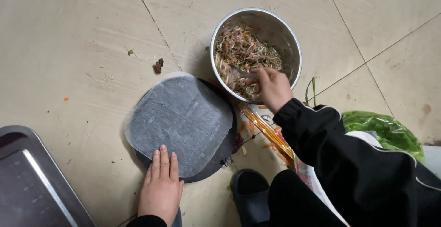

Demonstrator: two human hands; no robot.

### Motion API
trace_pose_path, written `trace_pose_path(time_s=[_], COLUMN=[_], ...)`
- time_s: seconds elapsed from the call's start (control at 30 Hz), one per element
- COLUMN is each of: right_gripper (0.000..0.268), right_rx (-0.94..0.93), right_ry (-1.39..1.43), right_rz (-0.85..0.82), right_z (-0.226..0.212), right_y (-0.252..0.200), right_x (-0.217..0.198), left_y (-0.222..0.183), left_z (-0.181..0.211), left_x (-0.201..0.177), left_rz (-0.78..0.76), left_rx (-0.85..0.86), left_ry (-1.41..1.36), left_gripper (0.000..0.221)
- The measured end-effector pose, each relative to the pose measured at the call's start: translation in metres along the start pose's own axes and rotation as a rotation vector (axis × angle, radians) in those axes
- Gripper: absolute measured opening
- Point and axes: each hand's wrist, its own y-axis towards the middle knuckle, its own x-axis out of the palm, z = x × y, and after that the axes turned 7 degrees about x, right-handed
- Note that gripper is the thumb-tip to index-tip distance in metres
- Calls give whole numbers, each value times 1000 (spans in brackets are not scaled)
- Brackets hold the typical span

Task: The person is preparing spring rolls by placing a mixture of ingredients onto rice paper and rolling them up tightly.

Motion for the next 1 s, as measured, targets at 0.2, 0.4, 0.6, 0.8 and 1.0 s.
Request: trace_pose_path(time_s=[0.2,0.4,0.6,0.8,1.0], right_gripper=[32,30,32,35,34], right_rx=[437,2,-176,85,-31], right_ry=[628,72,-218,58,-157], right_rz=[-178,110,97,8,37], right_z=[28,4,-15,-22,-15], right_y=[30,14,2,3,1], right_x=[-21,-24,7,-7,10], left_y=[1,3,4,6,6], left_z=[3,4,6,5,5], left_x=[1,-3,-3,-6,-5], left_rz=[31,41,22,4,18], left_rx=[-5,-11,-10,-5,0], left_ry=[6,12,9,30,44], left_gripper=[88,88,86,86,87])
